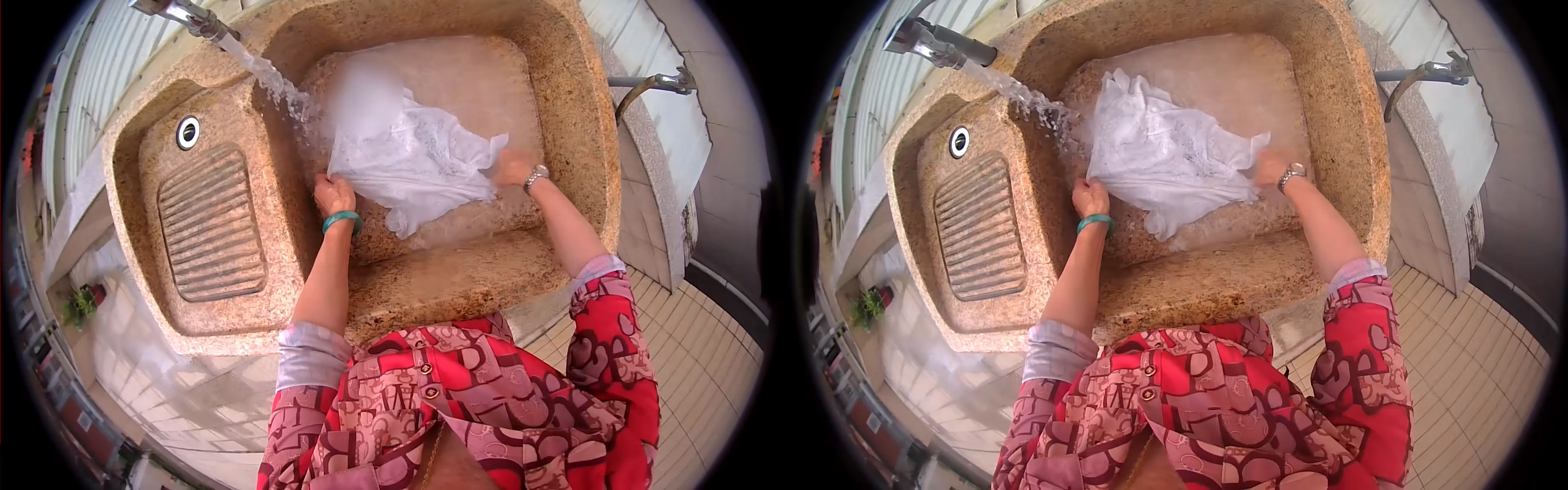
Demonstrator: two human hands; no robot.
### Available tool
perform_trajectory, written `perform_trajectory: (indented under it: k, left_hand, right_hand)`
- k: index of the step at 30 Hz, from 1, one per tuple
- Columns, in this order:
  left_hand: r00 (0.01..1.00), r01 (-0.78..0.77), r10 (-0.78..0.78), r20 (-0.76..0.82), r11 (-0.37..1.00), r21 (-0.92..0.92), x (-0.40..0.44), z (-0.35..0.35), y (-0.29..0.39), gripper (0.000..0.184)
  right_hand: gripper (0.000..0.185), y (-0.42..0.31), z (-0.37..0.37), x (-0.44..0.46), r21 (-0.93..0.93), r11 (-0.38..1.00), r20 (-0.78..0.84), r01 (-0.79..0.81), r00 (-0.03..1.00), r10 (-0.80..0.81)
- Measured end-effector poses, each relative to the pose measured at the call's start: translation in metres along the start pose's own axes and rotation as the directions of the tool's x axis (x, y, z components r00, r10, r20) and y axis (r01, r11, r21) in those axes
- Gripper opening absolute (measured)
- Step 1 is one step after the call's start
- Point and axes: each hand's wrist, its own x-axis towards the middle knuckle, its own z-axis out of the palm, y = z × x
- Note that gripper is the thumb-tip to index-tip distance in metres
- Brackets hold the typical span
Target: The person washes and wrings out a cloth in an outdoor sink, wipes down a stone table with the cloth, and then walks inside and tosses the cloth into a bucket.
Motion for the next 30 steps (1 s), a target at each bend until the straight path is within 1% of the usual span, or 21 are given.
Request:
perform_trajectory:
  k: [1,3,5,6,7,8,9,10,13,14,16,18,20,22,23,24,25,27,28,29,30]
  left_hand:
    - [0.999,-0.01,0.009,-0.037,1.0,-0.014,-0.001,0.007,-0.006,0.034]
    - [0.995,0.104,-0.102,0.017,0.982,-0.157,-0.001,0.008,0.004,0.041]
    - [0.925,0.366,-0.263,0.273,0.81,-0.459,-0.029,-0.026,0.057,0.057]
    - [0.927,0.363,-0.264,0.268,0.811,-0.459,-0.024,-0.021,0.051,0.057]
    - [0.864,0.448,-0.222,0.451,0.749,-0.489,-0.017,-0.01,0.039,0.061]
    - [0.771,0.535,-0.157,0.616,0.685,-0.495,-0.012,-0.005,0.031,0.066]
    - [0.64,0.646,-0.14,0.755,0.63,-0.431,-0.012,-0.01,0.036,0.06]
    - [0.641,0.644,-0.139,0.755,0.632,-0.43,-0.008,-0.006,0.033,0.06]
    - [0.73,0.558,0.21,0.65,0.366,-0.745,0.003,0.016,0.016,0.05]
    - [0.741,0.541,0.272,0.613,0.298,-0.786,-0.001,0.014,0.019,0.049]
    - [0.722,0.48,0.182,0.667,0.562,-0.673,-0.019,-0.005,0.06,0.039]
    - [0.733,0.354,0.304,0.608,0.593,-0.723,-0.018,-0.013,0.055,0.044]
    - [0.765,0.535,0.012,0.644,0.545,-0.646,-0.02,-0.038,0.055,0.053]
    - [0.735,0.552,0.012,0.678,0.57,-0.609,-0.018,-0.037,0.041,0.065]
    - [0.722,0.617,-0.118,0.681,0.555,-0.558,-0.022,-0.034,0.04,0.068]
    - [0.698,0.678,-0.247,0.672,0.529,-0.511,-0.024,-0.032,0.039,0.07]
    - [0.611,0.737,-0.187,0.769,0.489,-0.466,-0.025,-0.032,0.034,0.074]
    - [0.591,0.774,-0.226,0.775,0.432,-0.463,-0.032,-0.03,0.041,0.074]
    - [0.56,0.811,-0.265,0.785,0.371,-0.453,-0.033,-0.027,0.044,0.074]
    - [0.476,0.832,0.069,0.877,0.286,-0.475,-0.018,-0.017,0.02,0.073]
    - [0.476,0.854,0.204,0.856,0.127,-0.505,-0.005,-0.007,0.016,0.057]
  right_hand:
    - [0.038,-0.025,-0.048,0.001,0.133,0.965,0.125,-0.226,0.97,0.21]
    - [0.045,-0.037,-0.056,0.025,0.319,0.887,0.011,-0.335,0.937,0.35]
    - [0.039,-0.077,-0.019,0.045,0.305,0.944,-0.291,-0.123,0.932,0.215]
    - [0.037,-0.106,-0.008,0.049,0.359,0.933,-0.293,-0.032,0.945,0.145]
    - [0.035,-0.137,0.003,0.05,0.41,0.91,-0.298,0.057,0.952,0.075]
    - [0.019,-0.163,0.012,0.054,0.472,0.872,-0.243,0.132,0.97,-0.015]
    - [0.015,-0.185,0.01,0.052,0.538,0.765,-0.395,0.355,0.907,-0.143]
    - [0.012,-0.205,0.005,0.047,0.555,0.614,-0.55,0.562,0.801,-0.236]
    - [0.005,-0.239,-0.062,0.013,0.63,0.234,-0.712,0.74,0.671,-0.206]
    - [0.005,-0.229,-0.061,0.018,0.631,0.236,-0.712,0.739,0.672,-0.202]
    - [0.007,-0.189,-0.052,0.033,0.526,0.633,-0.552,0.568,0.794,-0.253]
    - [0.021,-0.129,-0.027,0.067,0.335,0.923,-0.434,0.189,0.9,-0.027]
    - [0.034,-0.067,-0.019,0.091,0.473,0.879,-0.356,-0.065,0.898,0.258]
    - [0.035,-0.086,-0.038,0.08,0.441,0.896,-0.449,-0.052,0.851,0.271]
    - [0.036,-0.102,-0.044,0.072,0.406,0.913,-0.539,-0.043,0.795,0.277]
    - [0.036,-0.121,-0.037,0.066,0.369,0.929,-0.511,0.013,0.838,0.191]
    - [0.037,-0.144,-0.027,0.063,0.335,0.939,-0.481,0.074,0.87,0.103]
    - [0.032,-0.182,0.013,0.071,0.478,0.81,-0.436,0.34,0.892,-0.118]
    - [0.022,-0.205,0.014,0.068,0.64,0.668,-0.42,0.379,0.901,-0.107]
    - [0.016,-0.227,-0.003,0.054,0.677,0.558,-0.498,0.479,0.857,-0.132]
    - [0.016,-0.245,-0.023,0.037,0.685,0.419,-0.6,0.596,0.788,-0.139]
